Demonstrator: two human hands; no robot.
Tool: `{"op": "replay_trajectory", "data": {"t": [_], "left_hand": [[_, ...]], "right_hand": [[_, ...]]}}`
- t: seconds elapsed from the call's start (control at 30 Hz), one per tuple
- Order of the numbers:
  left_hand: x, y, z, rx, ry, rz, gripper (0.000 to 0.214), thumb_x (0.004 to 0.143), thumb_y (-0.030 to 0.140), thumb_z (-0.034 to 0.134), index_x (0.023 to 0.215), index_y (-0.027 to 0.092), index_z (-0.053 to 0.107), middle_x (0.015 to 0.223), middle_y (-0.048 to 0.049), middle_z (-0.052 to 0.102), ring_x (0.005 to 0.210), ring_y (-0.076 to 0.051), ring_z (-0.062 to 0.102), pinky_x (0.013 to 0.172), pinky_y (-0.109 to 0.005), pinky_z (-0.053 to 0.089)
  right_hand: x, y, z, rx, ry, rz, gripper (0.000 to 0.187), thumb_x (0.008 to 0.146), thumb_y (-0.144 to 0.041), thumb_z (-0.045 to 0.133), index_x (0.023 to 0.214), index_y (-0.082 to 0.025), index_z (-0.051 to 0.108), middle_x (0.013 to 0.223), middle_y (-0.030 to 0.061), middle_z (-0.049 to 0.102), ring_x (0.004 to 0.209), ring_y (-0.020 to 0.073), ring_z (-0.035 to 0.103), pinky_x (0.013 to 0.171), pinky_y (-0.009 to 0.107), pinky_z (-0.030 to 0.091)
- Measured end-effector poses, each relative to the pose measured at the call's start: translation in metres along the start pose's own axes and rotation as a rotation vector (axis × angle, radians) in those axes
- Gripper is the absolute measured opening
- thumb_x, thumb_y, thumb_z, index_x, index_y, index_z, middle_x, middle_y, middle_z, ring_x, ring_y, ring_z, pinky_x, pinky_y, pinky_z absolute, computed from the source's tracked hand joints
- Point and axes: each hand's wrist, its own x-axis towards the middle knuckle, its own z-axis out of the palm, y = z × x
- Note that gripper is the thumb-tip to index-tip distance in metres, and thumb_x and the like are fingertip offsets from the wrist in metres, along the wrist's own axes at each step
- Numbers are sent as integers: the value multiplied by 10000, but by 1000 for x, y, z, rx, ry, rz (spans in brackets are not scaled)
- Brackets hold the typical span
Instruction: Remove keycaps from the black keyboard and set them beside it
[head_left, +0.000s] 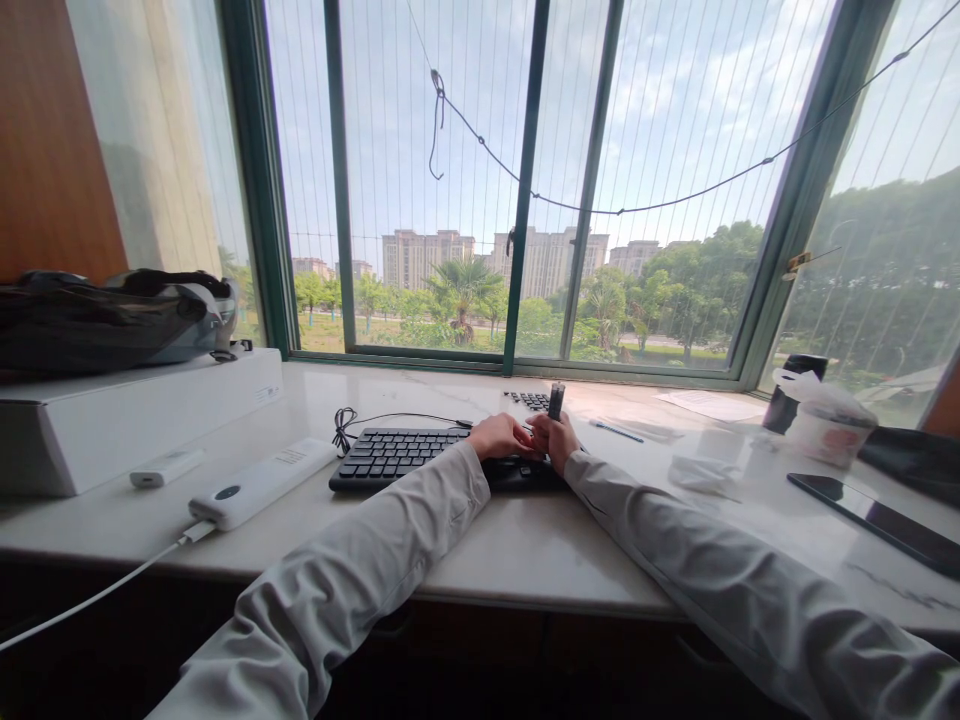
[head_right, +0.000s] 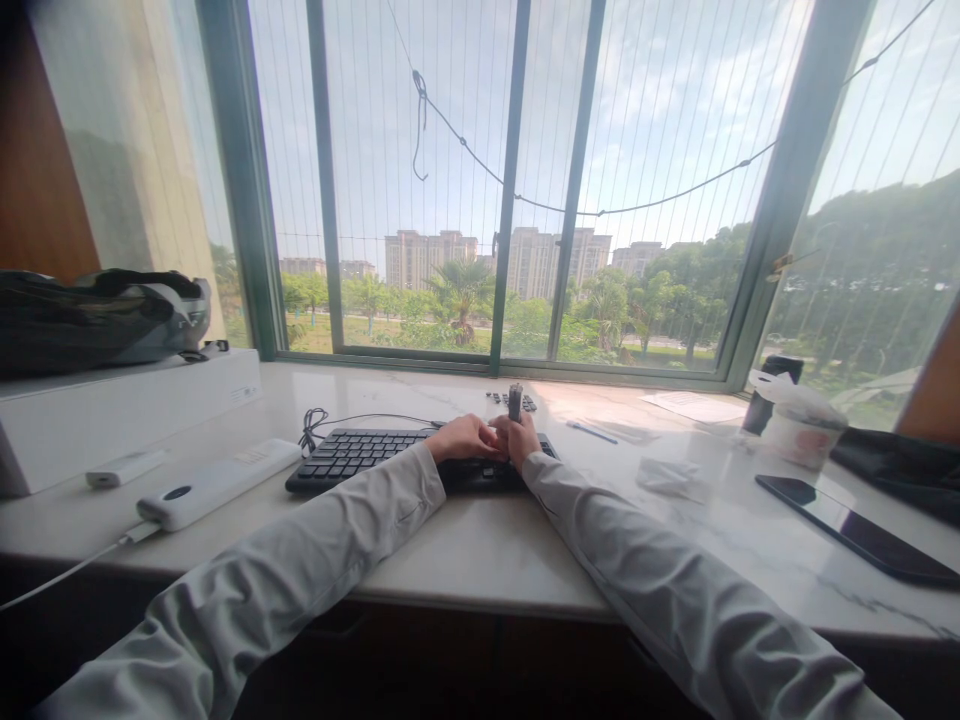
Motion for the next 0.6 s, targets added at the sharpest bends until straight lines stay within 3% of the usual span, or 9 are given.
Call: {"op": "replay_trajectory", "data": {"t": [0.17, 0.3, 0.47, 0.6], "left_hand": [[-1, -2, -2, 45, -26, 89, 444, 580, 542, 730, 880, 218, 777, 761, -22, 722, 741, -176, 628, 690, -237, 457], [-4, 2, -4, 149, 30, 168, 416, 605, 589, 698, 849, 261, 778, 785, -18, 727, 764, -174, 634, 713, -240, 452], [-4, 3, -4, 122, 18, 180, 404, 612, 559, 709, 852, 240, 774, 781, -22, 728, 761, -169, 640, 722, -233, 459], [-1, 0, -5, 0, 6, 183, 427, 629, 539, 709, 878, 196, 764, 824, -36, 733, 787, -167, 647, 743, -228, 472]], "right_hand": [[1, -4, -2, 206, 64, 66, 416, 624, -243, 584, 462, -236, 200, 346, -87, 184, 315, 51, 146, 328, 246, 120], [5, -11, -10, 311, 67, 58, 472, 671, -274, 587, 496, -230, 151, 349, -86, 156, 327, 59, 135, 338, 255, 175], [20, -24, -31, 255, 69, -65, 513, 698, -331, 611, 483, -226, 157, 370, -80, 151, 346, 61, 144, 353, 256, 171], [28, -28, -49, -23, 30, -46, 471, 671, -401, 691, 456, -223, 312, 392, -63, 273, 360, 64, 223, 360, 256, 144]]}}
